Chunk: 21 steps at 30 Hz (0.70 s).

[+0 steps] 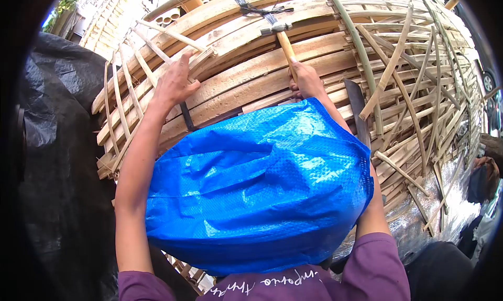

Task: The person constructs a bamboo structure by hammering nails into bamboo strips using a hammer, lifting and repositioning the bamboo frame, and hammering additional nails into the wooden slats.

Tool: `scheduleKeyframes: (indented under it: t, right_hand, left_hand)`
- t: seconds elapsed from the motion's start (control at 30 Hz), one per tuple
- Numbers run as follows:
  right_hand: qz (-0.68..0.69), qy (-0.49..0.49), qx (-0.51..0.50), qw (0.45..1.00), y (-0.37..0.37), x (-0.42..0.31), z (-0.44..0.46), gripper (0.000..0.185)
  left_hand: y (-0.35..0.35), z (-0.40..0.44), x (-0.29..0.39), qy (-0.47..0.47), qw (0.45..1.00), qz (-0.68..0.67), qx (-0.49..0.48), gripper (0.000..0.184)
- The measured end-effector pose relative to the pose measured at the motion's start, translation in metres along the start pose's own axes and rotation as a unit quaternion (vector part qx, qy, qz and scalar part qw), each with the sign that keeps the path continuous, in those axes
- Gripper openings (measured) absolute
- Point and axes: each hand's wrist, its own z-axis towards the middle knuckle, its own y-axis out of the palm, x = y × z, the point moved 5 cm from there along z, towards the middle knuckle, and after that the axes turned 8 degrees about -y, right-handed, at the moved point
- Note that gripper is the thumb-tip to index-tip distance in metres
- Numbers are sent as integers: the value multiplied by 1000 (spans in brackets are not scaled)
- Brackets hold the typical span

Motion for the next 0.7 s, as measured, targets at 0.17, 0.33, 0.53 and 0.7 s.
scheduleKeyframes:
  t: [0.17,0.33,0.53,0.7]
  right_hand:
    - [10,-10,12,1000,0,1,2,43]
    - [-8,-33,14,999,-1,0,3,41]
    - [19,-31,21,999,0,-3,1,41]
    - [14,-46,22,999,0,-4,0,41]
  left_hand:
    - [-8,18,9,37,994,5,-102,88]
    - [-14,22,6,18,991,-4,-131,93]
    - [-20,26,9,-18,986,-24,-165,80]
    - [-20,27,9,0,987,-8,-160,76]
